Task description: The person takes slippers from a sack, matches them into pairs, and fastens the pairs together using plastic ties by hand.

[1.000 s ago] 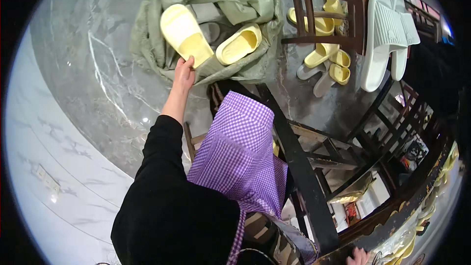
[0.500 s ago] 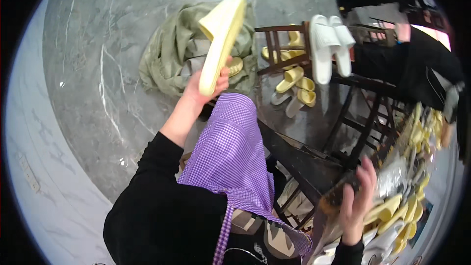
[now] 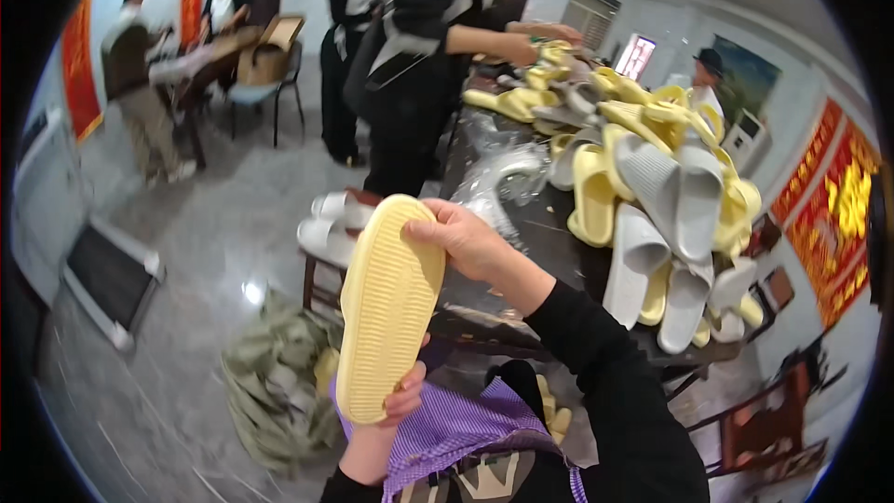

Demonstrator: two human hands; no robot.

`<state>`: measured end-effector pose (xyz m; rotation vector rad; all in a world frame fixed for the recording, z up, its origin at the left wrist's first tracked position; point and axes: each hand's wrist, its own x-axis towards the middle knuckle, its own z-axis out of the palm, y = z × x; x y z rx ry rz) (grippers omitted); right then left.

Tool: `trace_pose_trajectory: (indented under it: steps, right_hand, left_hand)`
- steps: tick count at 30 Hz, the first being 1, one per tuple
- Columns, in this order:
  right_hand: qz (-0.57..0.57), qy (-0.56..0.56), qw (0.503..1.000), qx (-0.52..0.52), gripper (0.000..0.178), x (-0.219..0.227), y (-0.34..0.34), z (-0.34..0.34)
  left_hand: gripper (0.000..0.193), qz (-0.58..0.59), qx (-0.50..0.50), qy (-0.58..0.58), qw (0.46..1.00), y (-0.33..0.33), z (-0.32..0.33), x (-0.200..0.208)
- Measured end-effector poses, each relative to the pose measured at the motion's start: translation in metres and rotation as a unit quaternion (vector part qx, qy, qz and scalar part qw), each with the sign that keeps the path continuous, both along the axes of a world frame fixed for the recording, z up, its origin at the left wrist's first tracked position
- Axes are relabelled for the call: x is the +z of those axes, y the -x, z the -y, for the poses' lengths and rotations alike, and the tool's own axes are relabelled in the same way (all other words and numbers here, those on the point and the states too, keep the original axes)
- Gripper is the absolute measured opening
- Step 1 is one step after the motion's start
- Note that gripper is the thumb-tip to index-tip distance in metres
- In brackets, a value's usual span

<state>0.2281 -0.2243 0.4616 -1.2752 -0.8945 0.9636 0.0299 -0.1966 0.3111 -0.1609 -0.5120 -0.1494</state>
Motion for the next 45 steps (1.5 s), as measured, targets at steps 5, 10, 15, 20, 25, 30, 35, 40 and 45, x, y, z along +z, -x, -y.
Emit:
trace_pose_trajectory:
  steps: [5,10,15,20,25,30,35,40,45]
  right_hand:
    - [-0.019,-0.064,0.997,-0.047,0.028,0.022,-0.028,0.081]
    - [-0.039,-0.150,0.980,-0.126,0.023,0.021,-0.043,0.151]
    - [-0.077,-0.188,0.960,-0.193,0.024,-0.005,-0.056,0.187]
    - [-0.145,-0.206,0.932,-0.259,0.026,-0.011,-0.073,0.189]
    - [-0.202,-0.227,0.917,-0.257,0.027,-0.019,-0.090,0.159]
    - [-0.213,-0.244,0.914,-0.245,0.027,-0.046,-0.095,0.161]
    - [-0.225,-0.209,0.917,-0.257,0.033,-0.061,-0.078,0.181]
    - [-0.171,-0.169,0.912,-0.332,0.034,-0.075,-0.101,0.196]
    - [-0.183,-0.147,0.932,-0.274,0.035,-0.068,-0.107,0.162]
  left_hand:
    - [0.049,-0.231,0.116,-0.215,0.942,-0.016,0.027,0.020]
    - [0.035,-0.418,0.296,-0.306,0.803,-0.024,0.027,0.042]
    - [0.024,-0.287,0.516,-0.465,0.659,-0.007,-0.001,0.113]
    - [0.042,-0.064,0.597,-0.515,0.611,-0.017,0.028,0.215]
    - [0.087,0.215,0.593,-0.597,0.496,-0.015,0.058,0.290]
    - [0.091,0.224,0.616,-0.621,0.431,-0.021,-0.020,0.316]
    - [0.088,0.166,0.662,-0.675,0.280,0.052,-0.022,0.304]
    - [0.085,0.082,0.636,-0.706,0.299,0.084,-0.010,0.253]
    - [0.082,-0.027,0.623,-0.715,0.317,0.138,-0.039,0.240]
